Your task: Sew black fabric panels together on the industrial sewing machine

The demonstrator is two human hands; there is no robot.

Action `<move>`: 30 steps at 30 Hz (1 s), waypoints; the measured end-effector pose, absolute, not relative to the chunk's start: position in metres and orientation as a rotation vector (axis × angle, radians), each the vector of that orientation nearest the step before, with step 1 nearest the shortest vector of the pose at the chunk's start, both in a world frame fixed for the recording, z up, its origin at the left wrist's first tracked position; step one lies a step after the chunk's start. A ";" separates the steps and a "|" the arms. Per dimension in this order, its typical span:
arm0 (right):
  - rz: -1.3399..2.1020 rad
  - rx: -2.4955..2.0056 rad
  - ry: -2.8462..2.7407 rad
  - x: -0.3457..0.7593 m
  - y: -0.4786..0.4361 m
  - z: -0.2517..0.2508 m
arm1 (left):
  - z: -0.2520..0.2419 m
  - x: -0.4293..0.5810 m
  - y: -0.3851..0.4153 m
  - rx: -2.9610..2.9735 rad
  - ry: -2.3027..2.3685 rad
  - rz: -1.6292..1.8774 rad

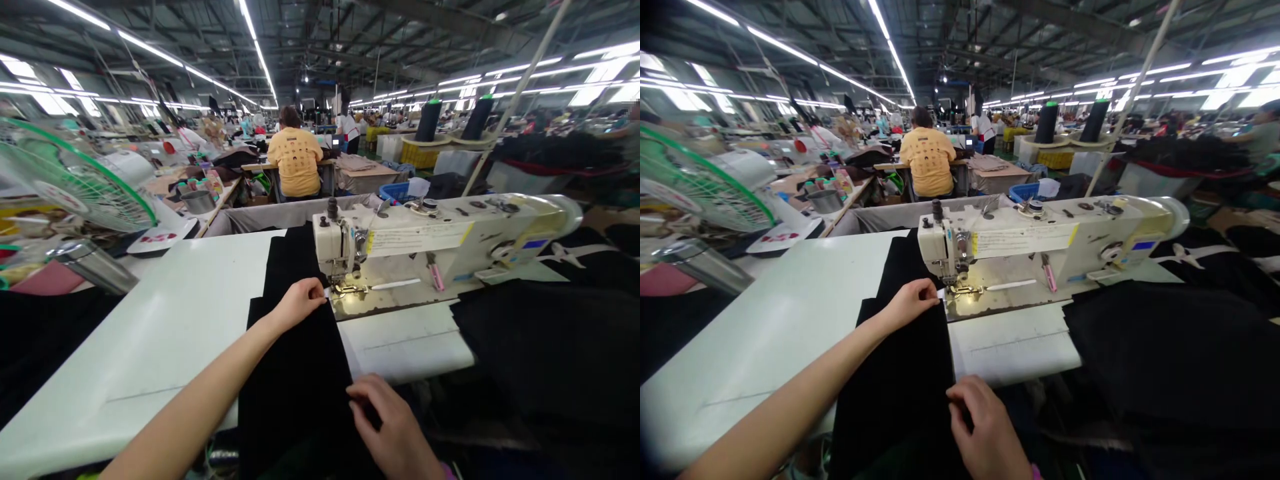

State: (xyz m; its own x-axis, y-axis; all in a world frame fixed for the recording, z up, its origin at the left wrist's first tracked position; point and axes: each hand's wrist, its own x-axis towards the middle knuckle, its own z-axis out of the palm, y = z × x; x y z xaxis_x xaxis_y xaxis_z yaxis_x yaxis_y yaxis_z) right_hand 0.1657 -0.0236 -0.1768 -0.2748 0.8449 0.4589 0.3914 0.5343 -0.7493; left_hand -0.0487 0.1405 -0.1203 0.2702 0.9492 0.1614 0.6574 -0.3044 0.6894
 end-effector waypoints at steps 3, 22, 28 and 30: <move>0.356 -0.916 -2.059 0.175 -0.021 -0.174 | -0.129 -0.051 0.136 2.023 1.473 0.850; 0.232 -0.890 -2.164 0.169 0.006 -0.162 | -0.117 -0.030 0.165 2.034 1.782 0.765; 0.272 -0.808 -2.185 0.176 0.007 -0.159 | -0.111 -0.017 0.052 2.416 1.414 0.676; 0.289 -0.794 -2.191 0.175 0.008 -0.158 | -0.119 -0.019 0.018 2.543 1.122 0.611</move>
